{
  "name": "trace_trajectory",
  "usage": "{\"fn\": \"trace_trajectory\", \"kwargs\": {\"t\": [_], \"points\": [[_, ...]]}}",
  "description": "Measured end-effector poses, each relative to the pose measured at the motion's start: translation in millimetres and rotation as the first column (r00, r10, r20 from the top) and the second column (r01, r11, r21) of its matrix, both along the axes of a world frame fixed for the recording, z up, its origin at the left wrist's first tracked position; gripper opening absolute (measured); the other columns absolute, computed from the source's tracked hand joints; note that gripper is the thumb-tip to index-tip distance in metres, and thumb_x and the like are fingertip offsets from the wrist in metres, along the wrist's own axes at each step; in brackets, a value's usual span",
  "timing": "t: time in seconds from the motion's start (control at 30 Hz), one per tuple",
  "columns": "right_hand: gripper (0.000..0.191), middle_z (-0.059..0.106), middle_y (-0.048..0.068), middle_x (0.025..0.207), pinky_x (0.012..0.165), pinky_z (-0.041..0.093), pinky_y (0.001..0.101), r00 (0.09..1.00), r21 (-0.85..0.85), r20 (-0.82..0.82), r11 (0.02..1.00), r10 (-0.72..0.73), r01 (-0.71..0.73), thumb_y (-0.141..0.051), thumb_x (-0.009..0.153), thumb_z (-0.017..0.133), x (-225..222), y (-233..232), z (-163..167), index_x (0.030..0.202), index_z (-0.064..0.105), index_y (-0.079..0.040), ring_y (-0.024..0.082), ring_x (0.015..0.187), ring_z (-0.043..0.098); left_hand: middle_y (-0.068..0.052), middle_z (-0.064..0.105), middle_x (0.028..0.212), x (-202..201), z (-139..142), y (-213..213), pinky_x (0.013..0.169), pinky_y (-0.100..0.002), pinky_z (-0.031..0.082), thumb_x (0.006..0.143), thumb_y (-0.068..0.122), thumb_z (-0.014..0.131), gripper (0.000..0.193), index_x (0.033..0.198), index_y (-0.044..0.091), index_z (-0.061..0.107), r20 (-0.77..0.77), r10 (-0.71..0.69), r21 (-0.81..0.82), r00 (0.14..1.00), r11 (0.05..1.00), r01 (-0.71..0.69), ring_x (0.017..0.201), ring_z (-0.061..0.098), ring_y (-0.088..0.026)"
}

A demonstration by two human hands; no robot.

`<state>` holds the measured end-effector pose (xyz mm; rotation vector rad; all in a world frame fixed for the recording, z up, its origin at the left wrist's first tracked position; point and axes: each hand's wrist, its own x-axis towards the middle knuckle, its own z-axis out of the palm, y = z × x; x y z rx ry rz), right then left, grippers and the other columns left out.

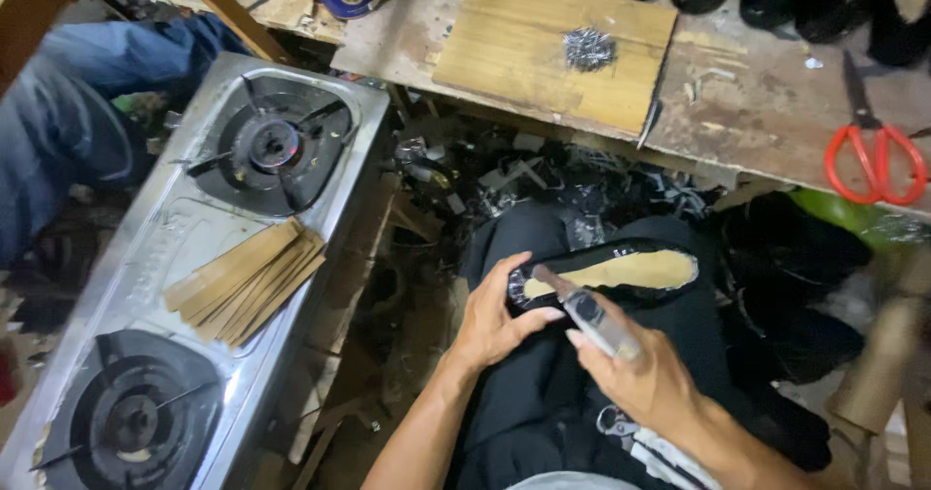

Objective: The person uses a hammer and a curved metal tool to repeatedly tap and press the sole of a black shoe held on their lap. They rotate the shoe to work along the edges and heel, occasionally adjusting the tool and repositioning the shoe.

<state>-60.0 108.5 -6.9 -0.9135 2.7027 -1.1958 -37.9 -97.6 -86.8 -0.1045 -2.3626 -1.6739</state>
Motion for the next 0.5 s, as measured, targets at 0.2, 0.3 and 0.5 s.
{"fn": "trace_trajectory", "kwargs": {"t": [0.2, 0.3, 0.5], "points": [[0.038, 0.075, 0.019, 0.092, 0.069, 0.06, 0.0377, 0.972, -0.122, 0.231, 0.992, 0.039, -0.011, -0.019, 0.087, 0.072, 2, 14, 34, 0.121, 0.066, -0.002, 0.03, 0.075, 0.078, -0.017, 0.067, 0.129, 2, -6, 6, 0.104, -0.04, 0.053, 0.078, 0.031, 0.089, 0.076, 0.14, 0.004, 0.054, -0.009, 0.044, 0.007, 0.999, 0.999, -0.044, 0.122, 0.067, -0.034], [0.031, 0.074, 0.012, 0.094, 0.075, 0.061, 0.0363, 0.964, -0.367, 0.093, 0.909, 0.249, -0.2, -0.027, 0.091, 0.07, 11, 37, 53, 0.11, 0.064, -0.003, 0.026, 0.078, 0.077, -0.017, 0.068, 0.128, 1, -9, 5, 0.103, -0.04, 0.053, 0.078, 0.033, 0.09, 0.076, 0.138, 0.005, 0.054, 0.006, 0.048, -0.004, 0.999, 0.999, -0.048, 0.121, 0.067, -0.035], [0.021, 0.071, 0.014, 0.088, 0.071, 0.06, 0.0412, 0.943, 0.053, -0.244, 0.974, 0.227, -0.221, -0.022, 0.096, 0.076, -4, 12, 2, 0.102, 0.066, -0.005, 0.031, 0.075, 0.074, -0.017, 0.067, 0.123, 2, -7, 1, 0.099, -0.04, 0.053, 0.079, 0.034, 0.086, 0.073, 0.137, 0.003, 0.055, -0.043, 0.025, -0.038, 0.999, 0.999, -0.027, 0.117, 0.066, -0.036]]}}
